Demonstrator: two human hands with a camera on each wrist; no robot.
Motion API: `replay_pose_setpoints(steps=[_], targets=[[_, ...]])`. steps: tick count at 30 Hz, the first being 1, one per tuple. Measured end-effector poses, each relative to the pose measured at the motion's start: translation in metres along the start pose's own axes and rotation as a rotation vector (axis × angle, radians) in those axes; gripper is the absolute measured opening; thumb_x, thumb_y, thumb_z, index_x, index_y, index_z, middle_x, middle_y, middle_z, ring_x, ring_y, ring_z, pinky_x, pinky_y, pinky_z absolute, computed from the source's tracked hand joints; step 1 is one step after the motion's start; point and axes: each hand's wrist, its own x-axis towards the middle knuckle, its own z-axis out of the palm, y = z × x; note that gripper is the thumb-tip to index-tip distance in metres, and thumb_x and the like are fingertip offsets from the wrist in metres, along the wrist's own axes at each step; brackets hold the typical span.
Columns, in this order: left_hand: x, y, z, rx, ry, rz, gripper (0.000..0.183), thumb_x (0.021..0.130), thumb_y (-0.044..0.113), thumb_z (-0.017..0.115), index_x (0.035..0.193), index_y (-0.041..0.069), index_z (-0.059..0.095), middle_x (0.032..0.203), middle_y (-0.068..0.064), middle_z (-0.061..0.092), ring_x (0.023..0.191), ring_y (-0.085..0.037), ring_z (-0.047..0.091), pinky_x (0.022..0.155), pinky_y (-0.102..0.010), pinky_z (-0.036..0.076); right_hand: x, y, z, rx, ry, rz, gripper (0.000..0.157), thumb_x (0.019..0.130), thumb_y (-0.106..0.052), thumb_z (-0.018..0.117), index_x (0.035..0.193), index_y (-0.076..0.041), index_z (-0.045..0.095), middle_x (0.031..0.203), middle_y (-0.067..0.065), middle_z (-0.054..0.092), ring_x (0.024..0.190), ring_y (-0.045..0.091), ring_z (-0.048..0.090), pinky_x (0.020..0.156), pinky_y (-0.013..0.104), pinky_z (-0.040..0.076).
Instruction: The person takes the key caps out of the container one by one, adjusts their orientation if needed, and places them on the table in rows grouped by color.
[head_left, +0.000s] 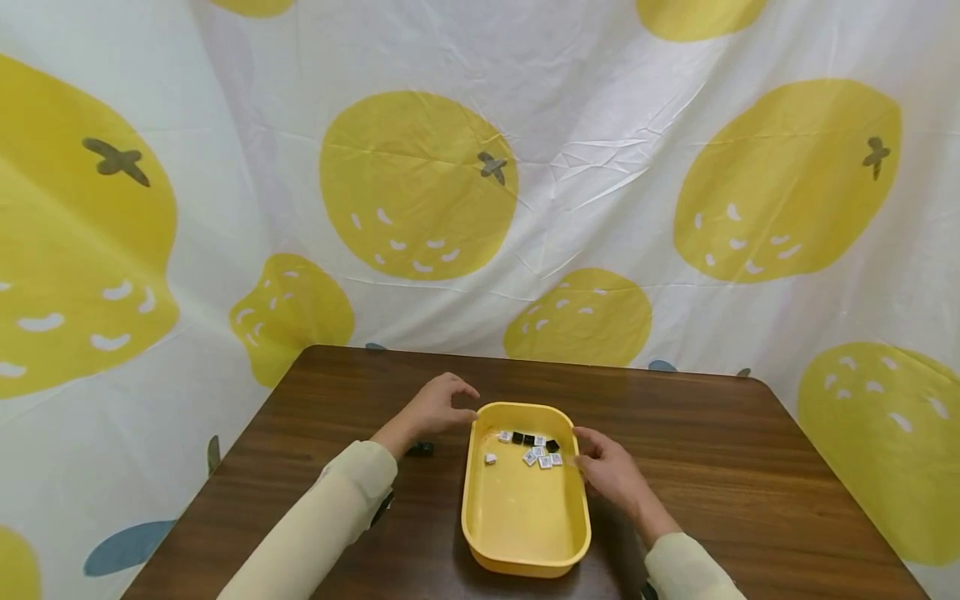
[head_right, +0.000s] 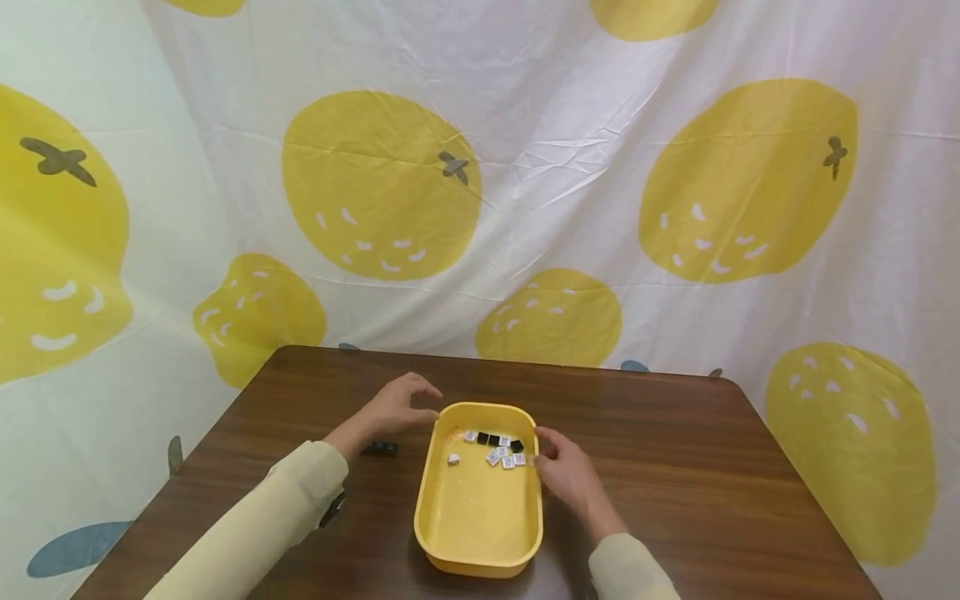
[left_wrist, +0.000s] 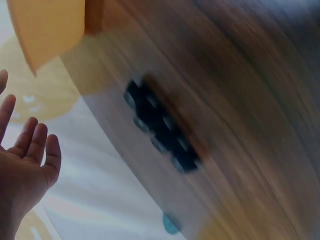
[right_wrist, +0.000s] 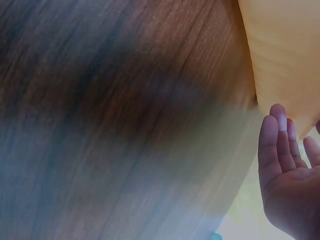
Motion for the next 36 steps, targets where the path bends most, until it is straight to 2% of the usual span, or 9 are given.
replay_pose_setpoints(steps=[5,13,18,25,30,33,36], targets=[[0.007,0.014,0.014,0.011,-0.029,0.017,0.031,0.09,0.017,0.073,0.118,0.004,0.07,0.125,-0.016,0.056,0.119,-0.035,0.05,0.1,-0.051,0.041,0.002,0.002,0.001,0.024,0.011,0.004,0.049,0.095,-0.001,0.053,0.144,-0.002,0.048,0.091,0.014,0.058,0.062,0.022,0.052,0.055,0.035,0.047],[0.018,0.025,0.042,0.065,-0.086,-0.045,0.03,0.091,0.025,0.073,0.12,0.015,0.071,0.14,-0.014,0.046,0.135,-0.039,0.036,0.109,-0.057,0.028,0.001,0.003,0.001,0.017,0.013,0.011,0.051,0.095,-0.003,0.055,0.146,-0.003,0.047,0.088,0.012,0.055,0.062,0.021,0.052,0.056,0.037,0.049],[0.025,0.03,0.055,0.132,-0.101,-0.058,0.028,0.09,0.027,0.074,0.116,0.018,0.073,0.141,-0.013,0.046,0.135,-0.037,0.036,0.108,-0.059,0.027,0.0,0.001,0.0,0.007,0.011,0.019,0.052,0.096,-0.004,0.055,0.147,-0.005,0.047,0.093,0.014,0.059,0.066,0.021,0.055,0.057,0.039,0.05],[0.033,0.034,0.065,0.296,-0.121,-0.086,0.024,0.086,0.029,0.076,0.11,0.023,0.075,0.141,-0.014,0.048,0.132,-0.035,0.04,0.104,-0.056,0.033,0.001,0.001,0.001,-0.009,0.016,0.018,0.051,0.095,-0.005,0.055,0.146,-0.005,0.049,0.087,0.012,0.057,0.065,0.022,0.056,0.057,0.04,0.051],[0.033,0.038,0.071,0.434,-0.139,-0.107,0.025,0.087,0.028,0.075,0.113,0.027,0.075,0.141,-0.012,0.049,0.13,-0.032,0.041,0.104,-0.054,0.034,0.001,0.003,0.004,-0.001,0.02,0.003,0.05,0.095,-0.004,0.055,0.145,-0.003,0.049,0.088,0.011,0.058,0.064,0.022,0.055,0.055,0.038,0.049],[0.034,0.039,0.075,0.514,-0.149,-0.094,0.024,0.088,0.029,0.074,0.112,0.029,0.075,0.138,-0.009,0.05,0.129,-0.031,0.042,0.103,-0.054,0.035,0.001,0.004,0.005,0.002,0.028,-0.006,0.05,0.094,-0.003,0.056,0.144,-0.002,0.05,0.087,0.011,0.058,0.062,0.022,0.054,0.053,0.037,0.048],[0.036,0.039,0.077,0.559,-0.153,-0.069,0.019,0.086,0.03,0.077,0.105,0.03,0.077,0.136,-0.007,0.051,0.128,-0.03,0.042,0.102,-0.054,0.036,0.001,0.003,0.004,0.0,0.033,-0.011,0.049,0.094,-0.003,0.056,0.143,-0.002,0.051,0.087,0.011,0.057,0.061,0.022,0.053,0.053,0.038,0.048]])
